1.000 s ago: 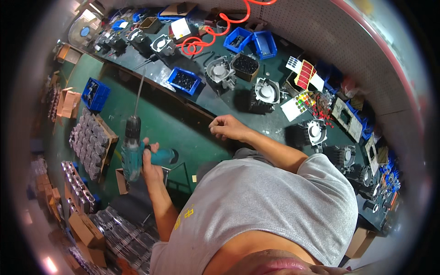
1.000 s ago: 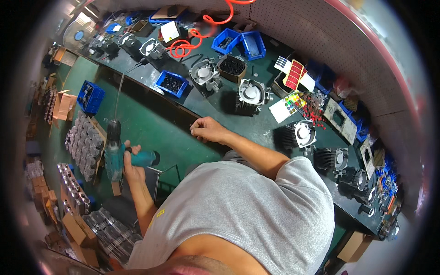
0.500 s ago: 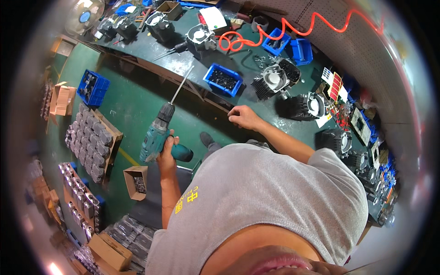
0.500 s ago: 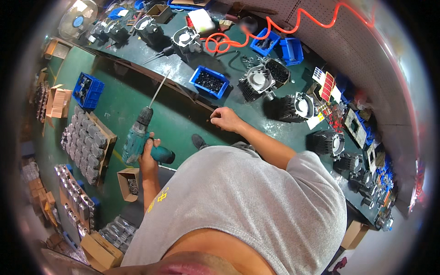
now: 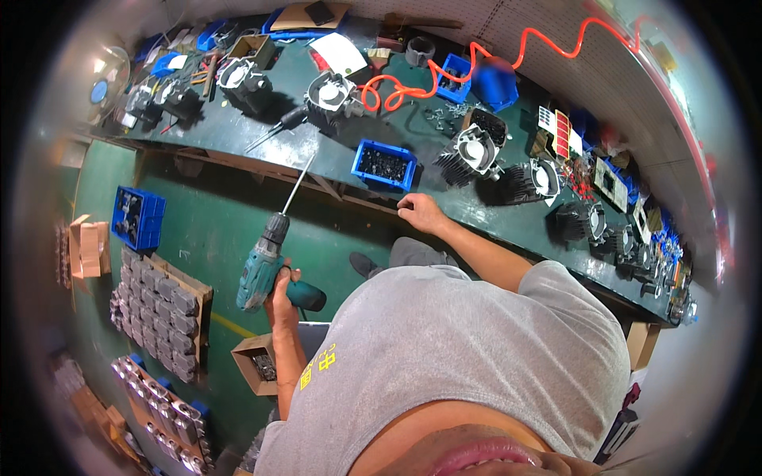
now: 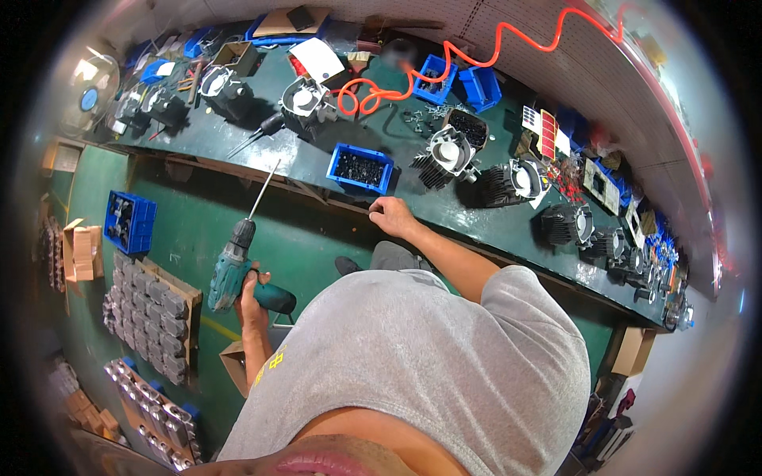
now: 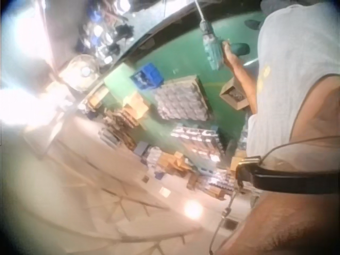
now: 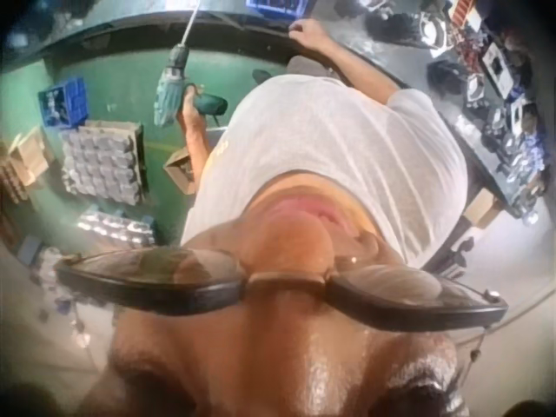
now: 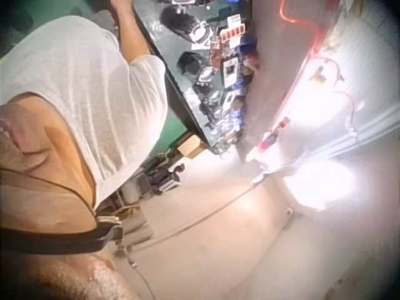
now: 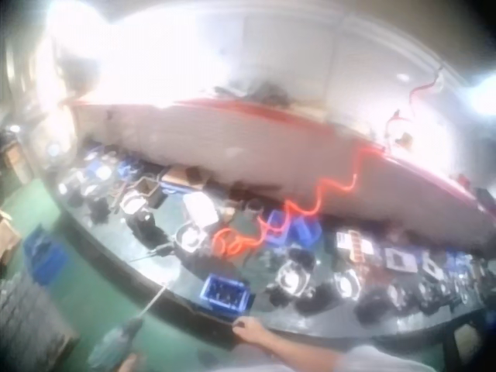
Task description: The person assembles metal components on a workbench using a pneumatic screwdriver and a cordless drill. They insert screws into a circular metal housing, tighten them with the tools, and handle multiple similar housings and small parts on the table.
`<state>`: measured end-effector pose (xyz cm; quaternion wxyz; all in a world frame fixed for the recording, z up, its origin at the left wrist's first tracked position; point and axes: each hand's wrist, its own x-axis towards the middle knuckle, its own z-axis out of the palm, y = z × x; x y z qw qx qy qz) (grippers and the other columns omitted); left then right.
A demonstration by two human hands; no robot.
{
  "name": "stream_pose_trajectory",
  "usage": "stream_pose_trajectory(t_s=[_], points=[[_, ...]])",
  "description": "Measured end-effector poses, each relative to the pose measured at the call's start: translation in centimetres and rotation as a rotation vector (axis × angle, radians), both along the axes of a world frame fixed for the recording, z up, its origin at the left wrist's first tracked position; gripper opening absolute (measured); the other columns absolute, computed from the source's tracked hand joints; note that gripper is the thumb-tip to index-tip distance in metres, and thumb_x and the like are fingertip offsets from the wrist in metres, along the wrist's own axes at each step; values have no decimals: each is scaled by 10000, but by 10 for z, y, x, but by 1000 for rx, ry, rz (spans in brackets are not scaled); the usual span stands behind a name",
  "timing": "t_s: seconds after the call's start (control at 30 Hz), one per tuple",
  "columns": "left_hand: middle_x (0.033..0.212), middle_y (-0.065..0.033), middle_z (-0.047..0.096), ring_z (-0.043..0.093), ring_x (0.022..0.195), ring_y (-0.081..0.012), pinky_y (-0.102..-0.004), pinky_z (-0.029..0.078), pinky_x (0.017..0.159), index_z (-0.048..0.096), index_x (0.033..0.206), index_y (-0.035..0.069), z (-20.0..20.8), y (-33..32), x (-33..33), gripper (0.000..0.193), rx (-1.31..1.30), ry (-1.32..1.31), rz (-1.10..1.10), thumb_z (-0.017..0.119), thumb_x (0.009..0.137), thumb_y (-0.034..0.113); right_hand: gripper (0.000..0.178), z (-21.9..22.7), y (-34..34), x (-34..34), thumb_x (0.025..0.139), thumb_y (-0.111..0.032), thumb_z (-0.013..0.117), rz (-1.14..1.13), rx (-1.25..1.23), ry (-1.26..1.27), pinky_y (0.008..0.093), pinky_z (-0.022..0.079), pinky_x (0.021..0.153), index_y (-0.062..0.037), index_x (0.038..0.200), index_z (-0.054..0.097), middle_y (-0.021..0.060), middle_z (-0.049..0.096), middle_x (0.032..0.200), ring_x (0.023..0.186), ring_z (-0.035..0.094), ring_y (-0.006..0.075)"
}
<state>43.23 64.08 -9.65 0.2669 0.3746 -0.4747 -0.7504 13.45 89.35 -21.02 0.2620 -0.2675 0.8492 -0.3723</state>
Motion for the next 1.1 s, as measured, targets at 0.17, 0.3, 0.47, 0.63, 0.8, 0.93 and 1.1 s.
stream_pose_trajectory(t_s=[0.17,0.3,0.47,0.63,0.8,0.93,1.1], points=[[956,-69,658,615,831,-175,-372,530,876,672,1148,-21,25,-17,-52,247,-123,3,-136,701,931,92,271,-1,-19,-18,826,-178,710,-96,-37,9,389,573,820,3,1022,750,197,754,963,892,738,308],[959,-61,662,612,823,-165,-353,512,831,672,1150,-22,32,-39,-91,260,-251,4,-205,716,932,113,242,-16,-42,-42,822,-185,718,-120,-108,54,416,566,814,-2,979,736,199,734,949,901,718,341],[978,-69,689,630,844,-166,-340,516,816,674,1166,-15,39,-74,-119,278,-318,-36,-301,729,921,105,233,-44,-71,-67,821,-206,709,-88,-9,145,479,521,923,-58,998,737,190,685,1014,1039,638,393],[998,-88,719,675,840,-187,-349,556,811,682,1178,-13,38,-99,-145,290,-369,-131,-308,718,904,73,280,-80,-85,-89,816,-245,705,-53,63,85,493,513,974,-93,1047,748,190,684,1111,1095,632,394],[982,-64,715,672,840,-168,-328,543,793,694,1179,17,23,-139,-173,309,-355,-128,-430,755,886,91,267,-86,-93,-88,807,-225,716,-121,102,75,482,507,958,-62,1017,736,194,677,1099,1091,617,398],[963,-58,713,663,842,-162,-320,538,792,699,1173,18,22,-174,-193,314,-343,-161,-533,780,890,127,258,-79,-103,-90,803,-188,721,-197,154,90,473,515,966,-33,1007,740,202,699,1100,1058,650,399],[995,-59,723,672,867,-162,-327,544,818,699,1182,19,11,-235,-204,313,-311,-109,-605,780,898,122,268,-42,-124,-91,824,-216,711,-414,251,73,469,558,880,-15,998,744,213,739,976,984,709,387]])
